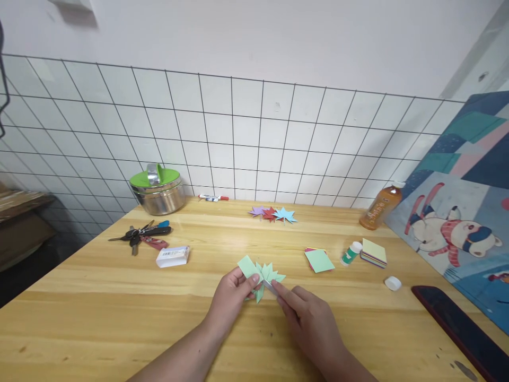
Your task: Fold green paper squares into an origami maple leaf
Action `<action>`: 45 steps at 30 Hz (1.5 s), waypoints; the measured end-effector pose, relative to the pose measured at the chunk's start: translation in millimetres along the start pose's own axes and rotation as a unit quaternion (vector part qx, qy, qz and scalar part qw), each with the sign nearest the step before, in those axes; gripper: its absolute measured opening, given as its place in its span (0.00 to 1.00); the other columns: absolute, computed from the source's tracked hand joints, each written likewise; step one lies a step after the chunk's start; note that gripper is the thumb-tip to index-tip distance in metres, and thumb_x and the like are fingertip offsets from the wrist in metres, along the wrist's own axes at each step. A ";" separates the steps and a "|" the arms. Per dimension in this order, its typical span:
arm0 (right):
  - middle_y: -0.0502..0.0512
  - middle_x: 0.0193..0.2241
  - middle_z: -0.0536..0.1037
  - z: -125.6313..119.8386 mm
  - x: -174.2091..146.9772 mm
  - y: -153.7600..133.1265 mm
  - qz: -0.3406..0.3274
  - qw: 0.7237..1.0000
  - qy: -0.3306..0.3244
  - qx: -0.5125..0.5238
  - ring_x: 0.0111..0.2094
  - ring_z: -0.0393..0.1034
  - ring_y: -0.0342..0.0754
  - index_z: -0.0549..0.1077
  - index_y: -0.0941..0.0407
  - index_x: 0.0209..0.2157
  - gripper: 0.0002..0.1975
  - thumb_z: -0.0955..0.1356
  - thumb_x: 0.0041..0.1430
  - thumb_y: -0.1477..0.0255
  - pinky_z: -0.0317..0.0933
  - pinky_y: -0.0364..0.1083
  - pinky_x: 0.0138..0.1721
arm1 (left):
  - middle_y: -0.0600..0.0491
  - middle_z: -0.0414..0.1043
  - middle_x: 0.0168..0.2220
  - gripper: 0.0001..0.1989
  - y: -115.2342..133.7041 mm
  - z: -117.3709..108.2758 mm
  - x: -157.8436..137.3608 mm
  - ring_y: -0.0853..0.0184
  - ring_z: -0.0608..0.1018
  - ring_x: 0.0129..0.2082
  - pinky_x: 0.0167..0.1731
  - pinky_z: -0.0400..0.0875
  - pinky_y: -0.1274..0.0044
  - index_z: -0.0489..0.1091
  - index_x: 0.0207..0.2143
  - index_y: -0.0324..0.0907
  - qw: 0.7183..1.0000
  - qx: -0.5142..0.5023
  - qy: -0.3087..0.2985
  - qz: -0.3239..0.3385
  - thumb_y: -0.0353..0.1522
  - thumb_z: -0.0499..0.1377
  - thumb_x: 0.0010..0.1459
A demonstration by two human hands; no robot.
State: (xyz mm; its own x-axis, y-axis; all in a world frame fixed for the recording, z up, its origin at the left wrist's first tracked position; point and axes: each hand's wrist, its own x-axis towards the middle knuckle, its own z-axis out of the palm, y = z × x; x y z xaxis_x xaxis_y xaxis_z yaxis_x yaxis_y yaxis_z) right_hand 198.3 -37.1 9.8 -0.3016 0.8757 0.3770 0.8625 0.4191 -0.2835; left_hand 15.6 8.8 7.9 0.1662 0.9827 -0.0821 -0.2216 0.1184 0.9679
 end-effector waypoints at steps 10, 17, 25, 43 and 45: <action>0.50 0.24 0.69 0.6 -0.4 -2.9 0.006 1.000 -0.006 0.006 0.24 0.65 0.42 0.62 0.47 0.55 0.19 0.57 0.64 0.71 0.56 0.40 0.26 | 0.51 0.74 0.25 0.15 -1.7 0.3 -0.2 0.69 0.72 0.25 0.24 0.62 0.81 0.75 0.33 0.37 1.000 -0.006 0.017 -0.002 0.40 0.63 0.47; 0.50 0.24 0.70 -2.0 -0.3 -0.2 -0.001 1.000 -0.002 -0.010 0.24 0.65 0.42 0.63 0.46 0.55 0.19 0.58 0.64 0.71 0.56 0.39 0.26 | 0.51 0.75 0.25 0.15 -1.6 0.8 -0.2 0.68 0.72 0.25 0.26 0.63 0.80 0.75 0.32 0.37 1.000 -0.004 0.028 -0.006 0.39 0.64 0.46; 0.50 0.24 0.70 -5.8 0.2 2.6 -0.007 1.000 -0.015 -0.008 0.24 0.65 0.42 0.63 0.46 0.55 0.19 0.57 0.64 0.71 0.56 0.39 0.26 | 0.52 0.73 0.24 0.14 -0.9 0.8 0.6 0.68 0.71 0.24 0.26 0.62 0.80 0.75 0.31 0.37 1.000 0.012 0.018 -0.004 0.39 0.64 0.46; 0.50 0.23 0.70 -7.5 1.0 2.9 0.000 1.000 -0.004 0.000 0.24 0.66 0.42 0.64 0.46 0.54 0.18 0.58 0.63 0.70 0.57 0.39 0.26 | 0.54 0.70 0.21 0.14 -1.4 1.4 0.9 0.70 0.68 0.22 0.24 0.60 0.81 0.74 0.30 0.37 1.000 0.007 0.017 -0.003 0.39 0.64 0.45; 0.49 0.23 0.70 -7.0 0.8 3.6 0.000 1.000 -0.001 -0.003 0.23 0.66 0.42 0.65 0.46 0.54 0.18 0.58 0.63 0.70 0.56 0.39 0.25 | 0.54 0.71 0.21 0.14 -1.1 1.0 1.2 0.71 0.68 0.22 0.24 0.61 0.81 0.74 0.31 0.38 1.000 0.004 0.013 -0.003 0.39 0.64 0.46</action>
State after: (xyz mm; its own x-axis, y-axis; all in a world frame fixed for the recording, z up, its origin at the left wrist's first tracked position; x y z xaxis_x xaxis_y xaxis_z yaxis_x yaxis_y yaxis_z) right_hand 204.0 -36.6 15.3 -0.3027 0.8761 0.3752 0.8646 0.4181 -0.2788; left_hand 17.0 9.7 7.0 0.1429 0.9853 -0.0932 -0.2136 0.1227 0.9692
